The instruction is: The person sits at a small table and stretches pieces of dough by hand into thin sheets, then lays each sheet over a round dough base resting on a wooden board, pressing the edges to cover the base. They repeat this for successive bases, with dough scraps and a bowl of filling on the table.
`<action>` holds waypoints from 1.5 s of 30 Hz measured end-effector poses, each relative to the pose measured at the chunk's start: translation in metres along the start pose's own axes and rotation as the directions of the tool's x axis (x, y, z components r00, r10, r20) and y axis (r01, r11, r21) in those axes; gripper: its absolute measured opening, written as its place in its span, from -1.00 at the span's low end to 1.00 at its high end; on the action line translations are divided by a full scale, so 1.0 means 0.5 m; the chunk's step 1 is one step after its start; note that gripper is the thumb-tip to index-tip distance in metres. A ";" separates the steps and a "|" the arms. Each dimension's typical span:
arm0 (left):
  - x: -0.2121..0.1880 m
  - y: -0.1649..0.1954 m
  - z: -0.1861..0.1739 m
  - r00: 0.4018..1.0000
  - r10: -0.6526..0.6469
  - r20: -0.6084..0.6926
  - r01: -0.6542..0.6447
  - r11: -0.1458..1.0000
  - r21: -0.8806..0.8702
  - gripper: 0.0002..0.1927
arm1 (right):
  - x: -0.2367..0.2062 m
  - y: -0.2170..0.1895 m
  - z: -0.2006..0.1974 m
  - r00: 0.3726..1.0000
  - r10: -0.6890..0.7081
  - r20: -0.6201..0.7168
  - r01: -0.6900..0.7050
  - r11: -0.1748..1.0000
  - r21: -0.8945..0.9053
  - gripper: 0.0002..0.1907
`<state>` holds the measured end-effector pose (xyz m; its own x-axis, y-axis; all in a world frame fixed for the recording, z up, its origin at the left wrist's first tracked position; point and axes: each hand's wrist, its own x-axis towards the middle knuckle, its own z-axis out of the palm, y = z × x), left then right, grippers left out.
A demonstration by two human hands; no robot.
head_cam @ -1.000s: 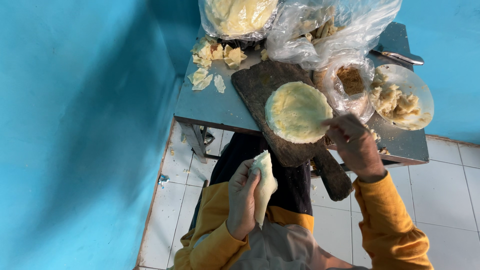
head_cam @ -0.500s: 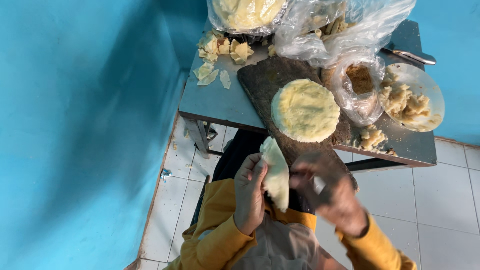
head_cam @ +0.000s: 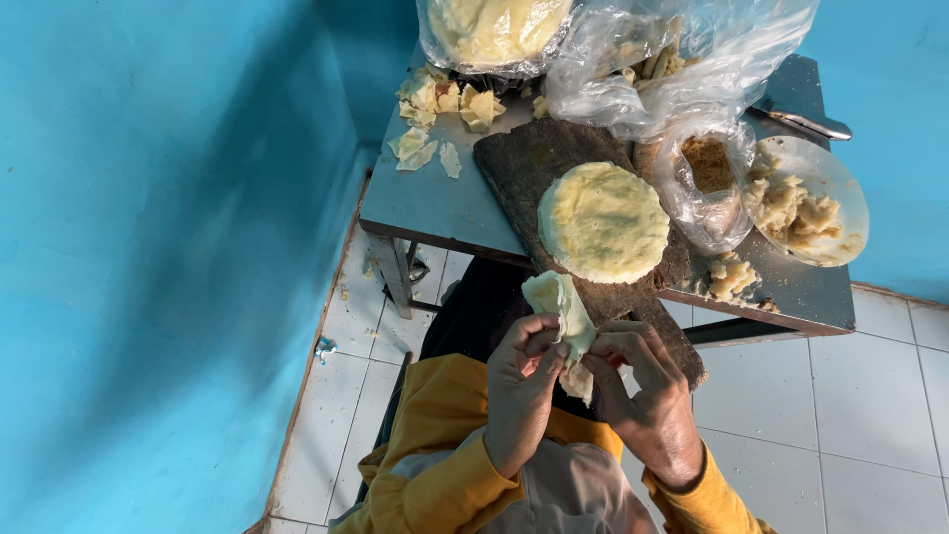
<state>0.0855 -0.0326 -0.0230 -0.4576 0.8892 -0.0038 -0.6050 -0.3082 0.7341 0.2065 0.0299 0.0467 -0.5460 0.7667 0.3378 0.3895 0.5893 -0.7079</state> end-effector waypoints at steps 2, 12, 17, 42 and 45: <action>-0.002 0.002 0.001 1.000 0.010 0.010 -0.010 1.000 0.024 -0.78 | -0.002 0.004 -0.002 1.000 -0.007 -0.015 0.008 1.000 0.007 -0.76; 0.001 -0.013 0.003 1.000 0.001 0.007 -0.001 1.000 -0.003 -0.80 | -0.009 0.017 -0.011 1.000 0.013 0.006 -0.014 0.988 0.154 -0.77; -0.002 -0.027 0.001 0.998 0.034 0.052 -0.031 0.998 -0.053 -0.81 | -0.016 0.029 -0.014 0.993 0.110 0.043 -0.116 0.972 0.206 -0.77; 0.003 -0.045 -0.010 0.999 0.010 0.035 -0.012 0.999 0.050 -0.81 | -0.012 0.027 -0.001 0.984 0.175 0.013 -0.175 0.965 0.193 -0.82; 0.005 -0.050 -0.014 0.999 -0.045 0.027 0.045 0.999 0.009 -0.82 | -0.017 0.029 0.005 0.990 0.140 -0.005 -0.137 0.976 0.170 -0.78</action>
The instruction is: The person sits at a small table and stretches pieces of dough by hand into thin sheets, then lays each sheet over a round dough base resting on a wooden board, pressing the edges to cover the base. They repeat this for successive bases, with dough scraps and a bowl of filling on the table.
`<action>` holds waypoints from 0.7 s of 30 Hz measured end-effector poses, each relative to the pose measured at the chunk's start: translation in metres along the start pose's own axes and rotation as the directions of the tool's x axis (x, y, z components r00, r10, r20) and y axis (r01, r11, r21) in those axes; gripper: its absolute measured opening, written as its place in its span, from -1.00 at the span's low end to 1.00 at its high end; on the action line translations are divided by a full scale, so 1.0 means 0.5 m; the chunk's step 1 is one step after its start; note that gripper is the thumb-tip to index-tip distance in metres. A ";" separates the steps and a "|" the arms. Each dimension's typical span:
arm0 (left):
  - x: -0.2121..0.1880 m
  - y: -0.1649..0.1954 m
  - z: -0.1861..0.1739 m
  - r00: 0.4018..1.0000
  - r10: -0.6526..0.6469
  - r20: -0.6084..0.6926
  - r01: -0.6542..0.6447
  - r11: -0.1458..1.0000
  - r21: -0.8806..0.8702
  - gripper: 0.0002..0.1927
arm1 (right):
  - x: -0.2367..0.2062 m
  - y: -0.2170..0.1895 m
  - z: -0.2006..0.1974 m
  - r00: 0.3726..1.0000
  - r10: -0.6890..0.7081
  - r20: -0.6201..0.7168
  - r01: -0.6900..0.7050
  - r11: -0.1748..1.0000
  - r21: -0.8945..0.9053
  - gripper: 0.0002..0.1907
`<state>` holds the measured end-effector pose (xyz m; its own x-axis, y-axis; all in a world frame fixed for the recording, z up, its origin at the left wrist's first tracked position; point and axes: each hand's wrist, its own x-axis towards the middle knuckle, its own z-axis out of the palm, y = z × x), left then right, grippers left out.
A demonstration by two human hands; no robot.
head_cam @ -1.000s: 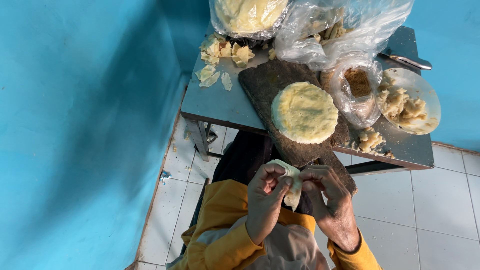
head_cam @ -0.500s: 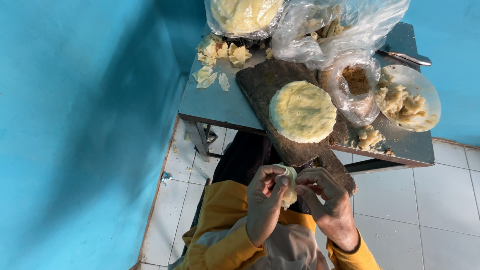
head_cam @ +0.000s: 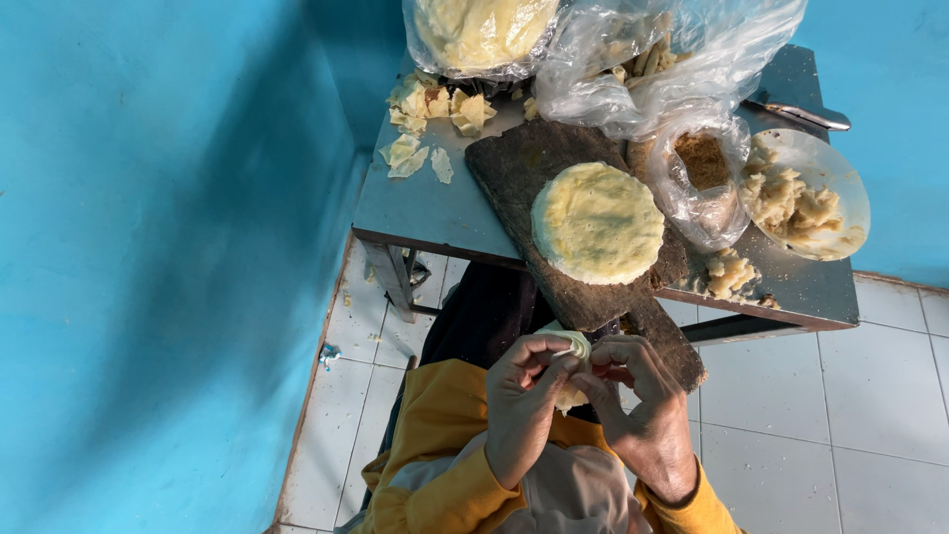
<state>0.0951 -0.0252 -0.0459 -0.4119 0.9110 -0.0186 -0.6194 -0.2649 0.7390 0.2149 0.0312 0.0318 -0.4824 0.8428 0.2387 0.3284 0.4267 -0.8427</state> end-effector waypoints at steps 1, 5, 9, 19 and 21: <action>0.001 0.001 0.000 1.000 0.007 0.003 -0.006 1.000 -0.001 -0.81 | 0.000 0.003 0.002 1.000 -0.008 -0.009 0.008 1.000 -0.007 -0.78; 0.002 0.014 0.007 0.999 0.041 -0.020 -0.040 0.998 0.045 -0.84 | 0.001 0.025 0.003 0.994 0.106 -0.015 -0.104 0.991 0.087 -0.89; 0.003 0.032 0.023 0.997 0.020 -0.068 -0.020 1.000 -0.001 -0.83 | 0.002 0.059 0.014 0.997 0.081 -0.013 -0.077 0.977 0.199 -0.88; 0.004 0.036 0.004 0.982 0.129 -0.142 -0.119 0.990 0.076 -0.84 | 0.022 0.079 -0.002 0.966 0.256 -0.022 -0.188 0.765 0.616 -0.85; -0.004 0.032 0.005 0.982 0.139 -0.125 -0.137 0.990 0.023 -0.86 | 0.025 0.068 0.000 0.924 0.368 0.106 -0.313 0.565 0.763 -0.82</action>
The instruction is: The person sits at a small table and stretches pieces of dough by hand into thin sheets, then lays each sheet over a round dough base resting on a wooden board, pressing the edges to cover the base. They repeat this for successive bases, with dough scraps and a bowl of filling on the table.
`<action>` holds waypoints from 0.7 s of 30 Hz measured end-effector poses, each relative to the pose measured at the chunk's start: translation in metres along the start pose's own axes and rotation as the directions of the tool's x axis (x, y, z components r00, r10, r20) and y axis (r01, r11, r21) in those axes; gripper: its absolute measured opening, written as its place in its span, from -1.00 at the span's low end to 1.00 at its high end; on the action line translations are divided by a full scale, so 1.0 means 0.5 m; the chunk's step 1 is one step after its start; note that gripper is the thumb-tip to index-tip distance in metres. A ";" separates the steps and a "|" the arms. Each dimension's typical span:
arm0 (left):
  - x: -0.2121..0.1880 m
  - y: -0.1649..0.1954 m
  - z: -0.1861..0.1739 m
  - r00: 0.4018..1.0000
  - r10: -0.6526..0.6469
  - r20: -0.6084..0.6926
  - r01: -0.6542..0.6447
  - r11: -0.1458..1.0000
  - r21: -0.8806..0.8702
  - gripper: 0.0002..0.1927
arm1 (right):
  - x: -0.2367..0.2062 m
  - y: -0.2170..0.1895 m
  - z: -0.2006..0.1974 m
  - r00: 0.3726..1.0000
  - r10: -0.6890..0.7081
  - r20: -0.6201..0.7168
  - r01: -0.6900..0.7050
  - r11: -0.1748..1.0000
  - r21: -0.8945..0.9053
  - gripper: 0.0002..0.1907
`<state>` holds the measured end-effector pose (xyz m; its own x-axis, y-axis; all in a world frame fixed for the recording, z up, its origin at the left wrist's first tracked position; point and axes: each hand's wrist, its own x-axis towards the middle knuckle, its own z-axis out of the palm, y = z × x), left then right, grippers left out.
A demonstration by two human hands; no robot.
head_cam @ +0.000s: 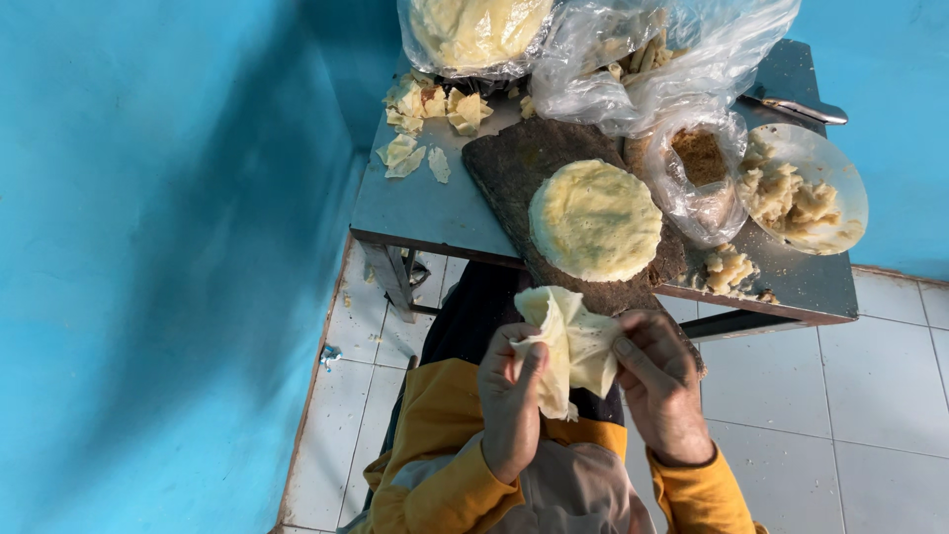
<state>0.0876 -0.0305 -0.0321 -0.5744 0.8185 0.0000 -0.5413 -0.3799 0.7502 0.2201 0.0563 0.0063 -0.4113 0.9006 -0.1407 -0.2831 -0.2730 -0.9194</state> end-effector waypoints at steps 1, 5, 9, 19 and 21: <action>-0.003 -0.003 0.003 1.000 -0.023 0.010 0.023 1.000 0.011 -0.87 | -0.001 0.001 0.006 0.996 0.084 0.010 -0.085 0.991 0.106 -0.79; -0.010 -0.008 0.009 0.996 -0.079 0.035 0.079 0.997 0.027 -0.89 | -0.005 0.020 0.010 0.993 0.095 0.065 -0.076 0.965 -0.252 -0.76; -0.004 -0.005 -0.002 0.999 -0.017 -0.030 0.017 1.000 -0.015 -0.89 | 0.009 0.034 -0.023 0.996 0.018 0.092 -0.005 0.990 -0.142 -0.83; 0.008 -0.001 -0.022 0.996 0.014 -0.088 -0.022 0.995 -0.096 -0.91 | 0.021 0.031 -0.058 0.995 -0.017 0.095 0.013 0.999 0.036 -0.79; 0.020 0.007 -0.038 0.991 0.063 -0.121 -0.078 0.989 -0.125 -0.92 | 0.022 0.007 -0.074 0.998 -0.006 0.057 0.002 0.998 0.059 -0.80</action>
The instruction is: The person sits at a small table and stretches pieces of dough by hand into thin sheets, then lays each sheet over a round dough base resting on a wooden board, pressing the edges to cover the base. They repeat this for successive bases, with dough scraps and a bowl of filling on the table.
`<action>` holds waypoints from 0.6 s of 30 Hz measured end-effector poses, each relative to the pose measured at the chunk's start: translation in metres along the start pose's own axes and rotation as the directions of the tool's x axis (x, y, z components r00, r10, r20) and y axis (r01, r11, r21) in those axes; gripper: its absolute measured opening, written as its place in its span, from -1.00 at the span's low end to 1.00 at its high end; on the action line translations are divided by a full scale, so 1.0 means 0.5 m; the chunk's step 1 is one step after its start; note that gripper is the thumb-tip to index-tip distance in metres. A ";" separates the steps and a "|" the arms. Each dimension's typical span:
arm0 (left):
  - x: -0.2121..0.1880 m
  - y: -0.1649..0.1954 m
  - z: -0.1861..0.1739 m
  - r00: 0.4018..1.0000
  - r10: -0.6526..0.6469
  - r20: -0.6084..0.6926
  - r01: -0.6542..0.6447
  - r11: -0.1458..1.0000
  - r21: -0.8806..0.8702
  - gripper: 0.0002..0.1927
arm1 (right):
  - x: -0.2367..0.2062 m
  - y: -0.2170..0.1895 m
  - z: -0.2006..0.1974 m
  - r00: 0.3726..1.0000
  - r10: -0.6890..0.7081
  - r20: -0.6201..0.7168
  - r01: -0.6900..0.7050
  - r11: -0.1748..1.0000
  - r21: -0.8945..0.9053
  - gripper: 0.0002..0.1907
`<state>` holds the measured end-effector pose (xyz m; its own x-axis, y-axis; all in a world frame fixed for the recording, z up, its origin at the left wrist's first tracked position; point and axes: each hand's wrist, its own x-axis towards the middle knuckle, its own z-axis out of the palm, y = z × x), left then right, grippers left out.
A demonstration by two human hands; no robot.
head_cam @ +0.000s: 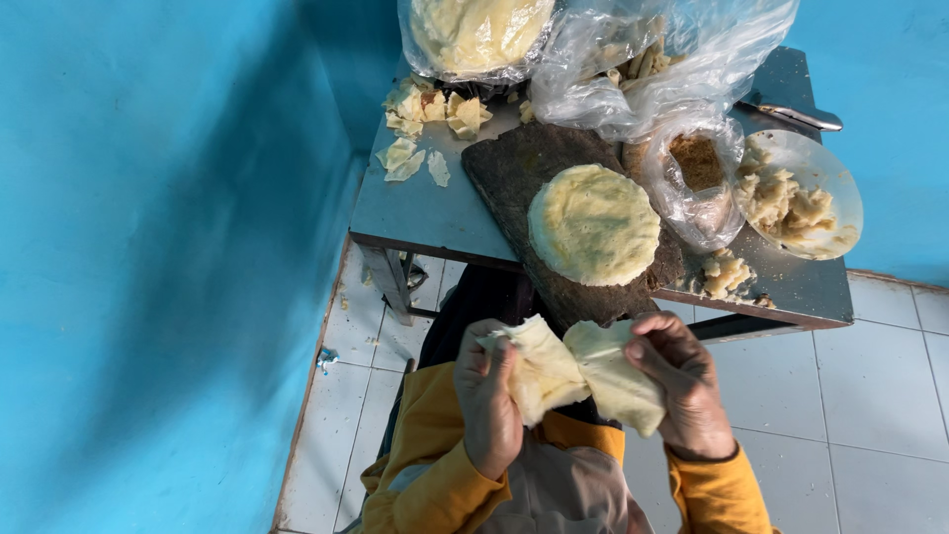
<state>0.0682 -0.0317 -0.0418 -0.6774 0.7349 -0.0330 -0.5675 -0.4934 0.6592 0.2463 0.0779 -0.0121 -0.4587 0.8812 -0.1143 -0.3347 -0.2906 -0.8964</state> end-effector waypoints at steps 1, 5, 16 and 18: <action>0.009 0.005 -0.006 1.000 0.020 -0.021 -0.021 0.999 -0.035 -0.91 | 0.000 -0.015 -0.006 1.000 0.004 -0.018 -0.004 1.000 0.011 -0.81; 0.037 0.039 -0.039 0.994 0.060 -0.091 -0.070 0.992 -0.105 -0.89 | 0.010 -0.087 -0.014 0.990 -0.123 -0.062 0.118 0.990 -0.071 -0.82; 0.027 0.035 -0.032 0.998 -0.054 -0.020 0.052 0.996 -0.072 -0.91 | 0.241 -0.153 0.062 0.905 -0.399 0.149 0.421 0.891 -0.173 -0.78; 0.027 0.039 -0.037 0.996 -0.084 -0.032 0.082 0.995 -0.053 -0.91 | 0.293 -0.131 0.061 0.955 -0.262 0.137 0.296 0.868 -0.399 -0.81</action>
<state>0.0392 -0.0401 -0.0432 -0.6421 0.7583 -0.1124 -0.6452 -0.4555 0.6133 0.1760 0.2149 0.0428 -0.4634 0.8667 0.1846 -0.0973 0.1573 -0.9827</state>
